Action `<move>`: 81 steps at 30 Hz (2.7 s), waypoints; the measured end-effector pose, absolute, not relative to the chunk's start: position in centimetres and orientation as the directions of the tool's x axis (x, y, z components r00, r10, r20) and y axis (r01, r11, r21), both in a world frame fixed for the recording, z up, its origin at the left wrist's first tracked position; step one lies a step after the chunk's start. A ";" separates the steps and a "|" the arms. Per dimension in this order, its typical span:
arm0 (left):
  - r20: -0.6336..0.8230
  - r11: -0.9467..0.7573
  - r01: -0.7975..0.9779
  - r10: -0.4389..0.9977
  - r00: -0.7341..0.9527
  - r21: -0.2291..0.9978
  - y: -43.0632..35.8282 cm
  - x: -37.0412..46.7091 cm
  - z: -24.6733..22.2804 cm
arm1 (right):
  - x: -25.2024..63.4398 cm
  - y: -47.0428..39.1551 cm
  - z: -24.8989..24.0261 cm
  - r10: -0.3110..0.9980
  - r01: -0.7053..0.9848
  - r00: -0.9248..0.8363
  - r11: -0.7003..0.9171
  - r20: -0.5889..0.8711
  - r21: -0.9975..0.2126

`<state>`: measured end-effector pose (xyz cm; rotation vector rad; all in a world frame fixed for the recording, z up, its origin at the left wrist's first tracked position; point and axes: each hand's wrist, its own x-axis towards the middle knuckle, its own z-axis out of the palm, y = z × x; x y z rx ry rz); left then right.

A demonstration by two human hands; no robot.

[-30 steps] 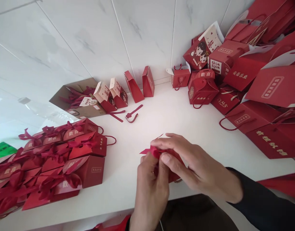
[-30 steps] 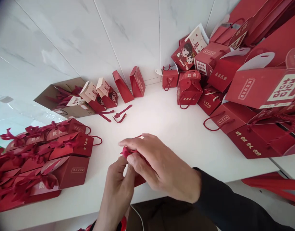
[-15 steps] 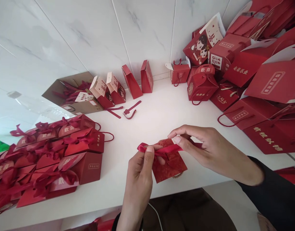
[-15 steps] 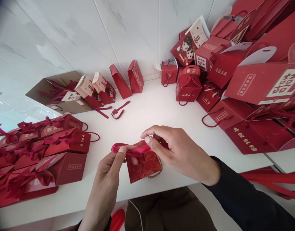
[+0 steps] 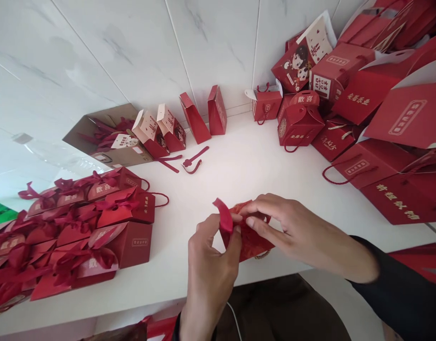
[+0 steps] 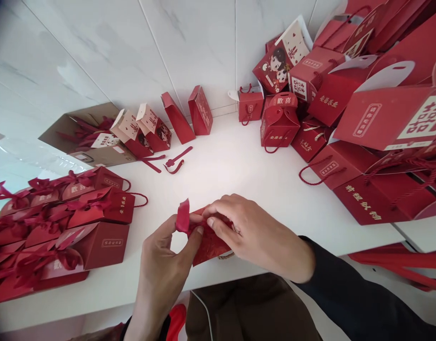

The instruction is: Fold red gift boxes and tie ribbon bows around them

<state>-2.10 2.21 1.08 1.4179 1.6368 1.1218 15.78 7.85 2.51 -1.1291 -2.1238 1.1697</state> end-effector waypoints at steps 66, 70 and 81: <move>-0.640 0.114 -0.758 0.624 -0.448 0.642 1.4 -2.4 0.9 | 16.1 7.1 0.2 0.921 0.059 -0.319 -0.216 -0.224 -0.975; -0.635 0.108 -0.760 0.631 -0.445 0.641 1.7 -2.2 1.7 | 16.1 7.2 0.1 0.907 -0.068 -0.289 -0.339 -0.306 -0.939; -0.552 0.185 -0.636 0.704 -0.446 0.749 0.9 -1.8 0.5 | 16.5 7.5 -0.7 0.837 -0.234 -0.261 -0.538 -0.480 -0.810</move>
